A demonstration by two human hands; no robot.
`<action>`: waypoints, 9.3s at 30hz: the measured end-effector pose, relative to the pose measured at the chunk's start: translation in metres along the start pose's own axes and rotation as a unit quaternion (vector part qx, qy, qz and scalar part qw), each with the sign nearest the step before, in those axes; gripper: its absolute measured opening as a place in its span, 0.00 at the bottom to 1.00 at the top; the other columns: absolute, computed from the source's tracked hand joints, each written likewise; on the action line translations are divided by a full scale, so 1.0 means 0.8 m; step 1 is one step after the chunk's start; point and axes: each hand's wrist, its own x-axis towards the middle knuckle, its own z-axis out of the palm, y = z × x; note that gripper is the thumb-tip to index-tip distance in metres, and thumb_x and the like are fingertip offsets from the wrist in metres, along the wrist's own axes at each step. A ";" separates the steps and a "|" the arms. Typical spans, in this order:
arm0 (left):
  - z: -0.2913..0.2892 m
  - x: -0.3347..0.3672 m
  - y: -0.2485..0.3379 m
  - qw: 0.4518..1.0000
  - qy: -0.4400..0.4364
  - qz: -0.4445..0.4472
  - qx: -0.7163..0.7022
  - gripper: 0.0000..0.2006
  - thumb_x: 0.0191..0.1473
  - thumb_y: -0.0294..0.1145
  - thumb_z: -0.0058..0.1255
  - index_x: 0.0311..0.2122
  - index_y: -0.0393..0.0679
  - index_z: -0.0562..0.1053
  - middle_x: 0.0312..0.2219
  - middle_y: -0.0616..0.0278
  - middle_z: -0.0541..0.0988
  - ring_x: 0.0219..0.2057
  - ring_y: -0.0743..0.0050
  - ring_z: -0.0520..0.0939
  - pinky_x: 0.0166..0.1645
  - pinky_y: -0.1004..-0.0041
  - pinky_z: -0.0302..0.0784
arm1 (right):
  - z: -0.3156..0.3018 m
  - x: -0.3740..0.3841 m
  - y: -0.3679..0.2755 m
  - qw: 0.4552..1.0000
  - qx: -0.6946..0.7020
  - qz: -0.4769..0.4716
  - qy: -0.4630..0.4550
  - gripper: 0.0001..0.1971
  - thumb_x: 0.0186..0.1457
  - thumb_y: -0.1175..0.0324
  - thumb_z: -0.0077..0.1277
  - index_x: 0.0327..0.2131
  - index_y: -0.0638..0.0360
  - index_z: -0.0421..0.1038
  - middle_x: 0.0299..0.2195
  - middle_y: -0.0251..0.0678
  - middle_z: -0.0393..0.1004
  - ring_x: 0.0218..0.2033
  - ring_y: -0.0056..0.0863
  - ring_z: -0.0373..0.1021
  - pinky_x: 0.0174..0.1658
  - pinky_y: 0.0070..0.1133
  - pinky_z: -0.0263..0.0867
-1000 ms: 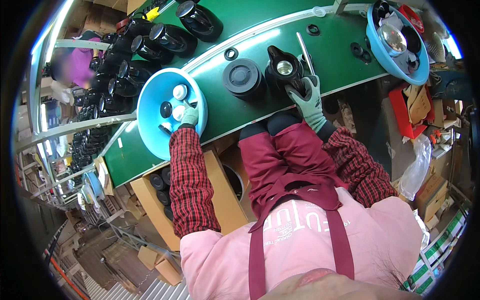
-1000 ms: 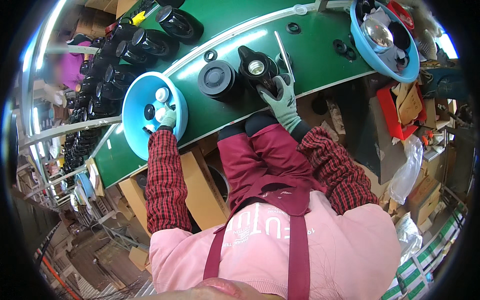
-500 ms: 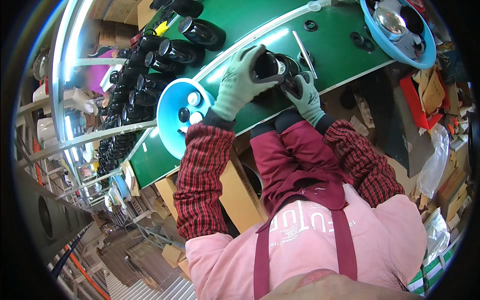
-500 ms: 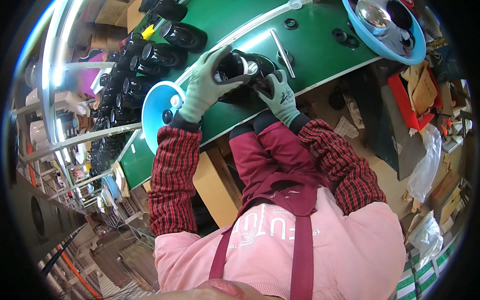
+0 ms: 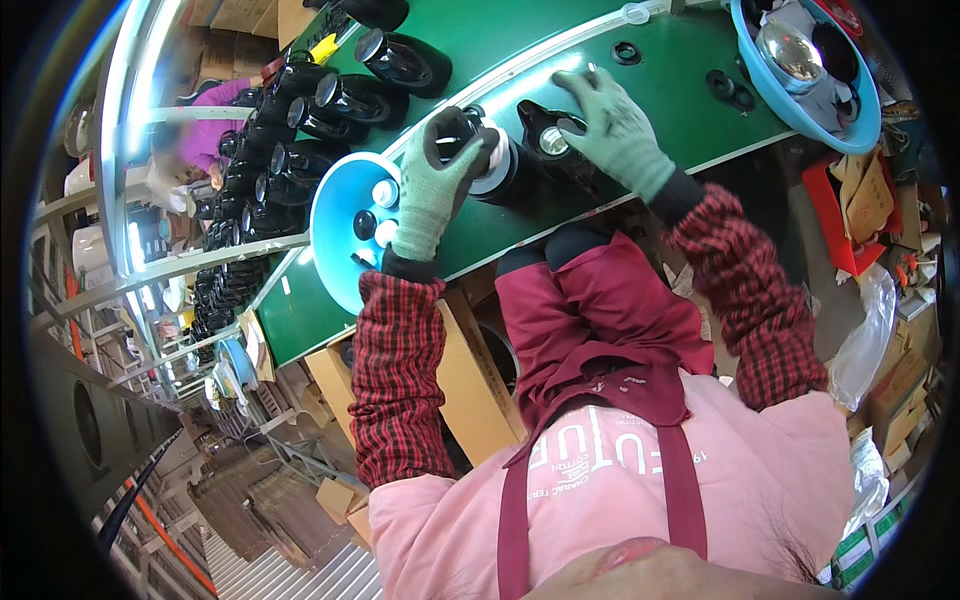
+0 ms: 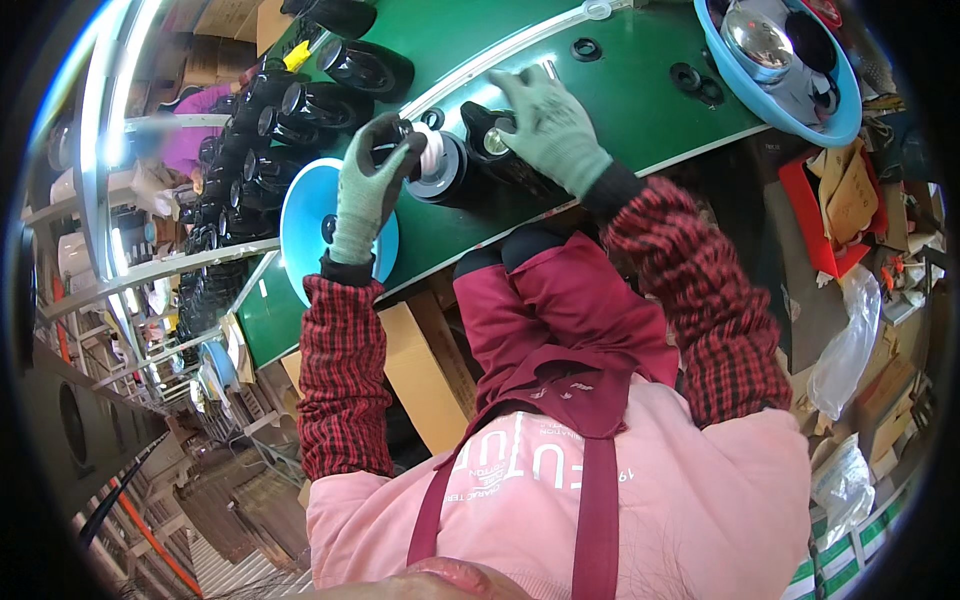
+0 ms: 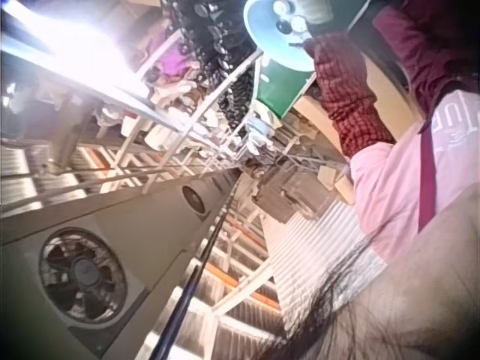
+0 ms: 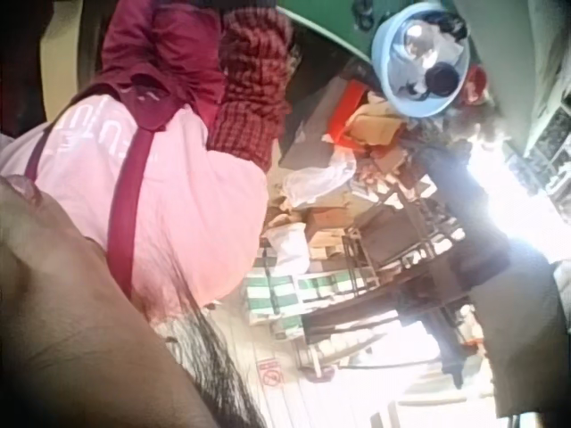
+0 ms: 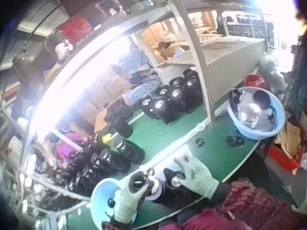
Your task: The person assembles black kettles on a green workbench. They pick up kettle bodies, insert internal components, and screw on lids one at a time, then place the finished units on the bench.
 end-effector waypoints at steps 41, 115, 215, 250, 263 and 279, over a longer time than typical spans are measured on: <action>0.084 0.041 0.017 0.952 -0.119 0.115 0.259 0.41 0.43 0.53 0.77 0.61 0.48 0.74 0.53 0.51 0.77 0.54 0.48 0.81 0.58 0.57 0.80 | 0.039 -0.089 0.004 0.964 0.029 0.177 -0.194 0.35 0.56 0.48 0.64 0.58 0.60 0.62 0.54 0.51 0.72 0.53 0.51 0.75 0.54 0.40 0.73; 0.106 -0.199 -0.127 0.983 0.167 0.010 0.074 0.32 0.52 0.34 0.67 0.63 0.45 0.71 0.58 0.49 0.74 0.58 0.44 0.75 0.63 0.52 0.70 | 0.031 0.087 -0.002 0.925 0.319 0.204 -0.034 0.20 0.63 0.62 0.63 0.52 0.65 0.73 0.42 0.39 0.81 0.35 0.23 0.79 0.37 0.22 0.74; 0.036 -0.512 -0.079 0.994 -0.029 0.006 -0.109 0.27 0.63 0.36 0.59 0.66 0.45 0.70 0.64 0.56 0.72 0.65 0.60 0.73 0.69 0.63 0.70 | -0.045 -0.263 -0.225 0.852 0.428 -0.169 -0.249 0.49 0.49 0.54 0.69 0.73 0.54 0.59 0.71 0.48 0.59 0.71 0.48 0.55 0.73 0.40 0.49; -0.100 -0.483 0.060 0.978 0.100 0.112 0.143 0.22 0.46 0.36 0.70 0.50 0.49 0.81 0.38 0.57 0.83 0.38 0.53 0.84 0.45 0.62 0.80 | -0.066 -0.269 -0.198 0.648 0.542 0.166 -0.509 0.41 0.71 0.33 0.32 0.68 0.59 0.64 0.62 0.44 0.73 0.62 0.40 0.71 0.66 0.36 0.66; -0.093 -0.483 0.075 0.981 0.132 0.081 0.114 0.25 0.45 0.37 0.69 0.51 0.46 0.80 0.38 0.58 0.83 0.39 0.52 0.85 0.44 0.62 0.81 | -0.045 -0.270 -0.172 0.665 0.570 0.064 -0.478 0.36 0.75 0.43 0.32 0.72 0.62 0.56 0.67 0.46 0.67 0.67 0.40 0.65 0.69 0.37 0.63; -0.075 -0.471 0.013 0.998 0.050 0.011 -0.042 0.24 0.50 0.30 0.67 0.54 0.42 0.79 0.45 0.58 0.86 0.47 0.64 0.87 0.53 0.64 0.83 | -0.061 -0.285 -0.156 0.738 0.504 0.144 -0.425 0.33 0.73 0.55 0.43 0.74 0.61 0.50 0.71 0.45 0.59 0.72 0.38 0.56 0.75 0.34 0.48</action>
